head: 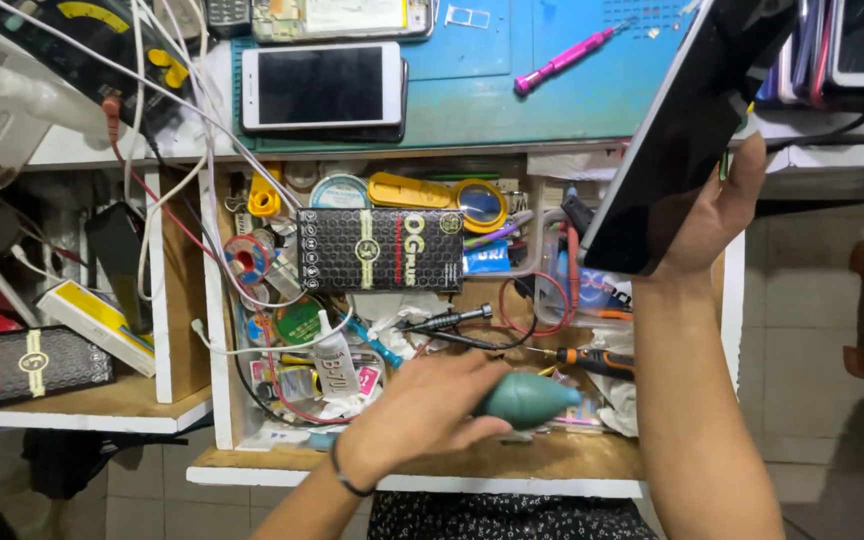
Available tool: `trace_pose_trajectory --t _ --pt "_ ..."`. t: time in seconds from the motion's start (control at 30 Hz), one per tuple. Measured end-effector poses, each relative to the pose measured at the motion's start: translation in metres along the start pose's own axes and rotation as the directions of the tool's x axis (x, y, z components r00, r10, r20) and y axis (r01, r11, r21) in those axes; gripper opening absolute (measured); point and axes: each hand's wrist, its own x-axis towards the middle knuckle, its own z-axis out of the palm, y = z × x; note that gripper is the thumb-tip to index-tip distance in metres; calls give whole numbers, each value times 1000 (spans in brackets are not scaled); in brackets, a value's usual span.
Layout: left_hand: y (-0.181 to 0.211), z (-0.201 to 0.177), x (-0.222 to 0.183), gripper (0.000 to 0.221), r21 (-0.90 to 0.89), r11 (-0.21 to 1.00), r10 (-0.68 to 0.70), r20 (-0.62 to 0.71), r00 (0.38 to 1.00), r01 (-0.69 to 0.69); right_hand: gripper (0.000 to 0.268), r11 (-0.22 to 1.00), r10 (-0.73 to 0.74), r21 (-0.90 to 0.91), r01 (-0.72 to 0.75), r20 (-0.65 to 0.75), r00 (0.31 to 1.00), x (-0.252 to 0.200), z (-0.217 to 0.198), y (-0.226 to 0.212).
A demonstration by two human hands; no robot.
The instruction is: Unscrewing and prying open the back casing of a tablet for repair on a workbench.
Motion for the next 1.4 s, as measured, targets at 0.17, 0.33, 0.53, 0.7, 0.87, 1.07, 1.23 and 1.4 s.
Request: trace_pose_trajectory --t 0.17,0.33,0.53,0.7,0.87,1.07,1.23,1.4 --pt "-7 -36 -29 63 145 937 -330 67 942 318 56 992 -21 -124 21 4 1000 -2 -1 -2" --pt "-4 -3 -17 55 315 910 -303 60 951 270 57 993 -7 -118 5 -12 1000 -2 -5 -1" --pt "17 92 53 8 330 943 163 -316 935 -53 54 997 -31 -77 32 22 999 8 3 1" --pt "-14 204 93 20 89 990 111 21 994 -113 49 999 -22 21 27 -205 979 -1 3 6" --pt "24 106 93 33 69 998 -38 524 851 3 48 997 -40 59 48 -124 991 0 3 3" --pt "17 161 71 18 207 977 68 -54 996 -56 75 981 107 138 -135 191 976 -7 -23 -15" --pt "25 156 65 13 174 985 42 -216 976 -4 68 978 152 65 -197 426 892 1 -10 -26" --pt "20 134 63 38 136 991 1 -98 995 12 64 983 175 -15 -184 387 905 1 -12 -26"
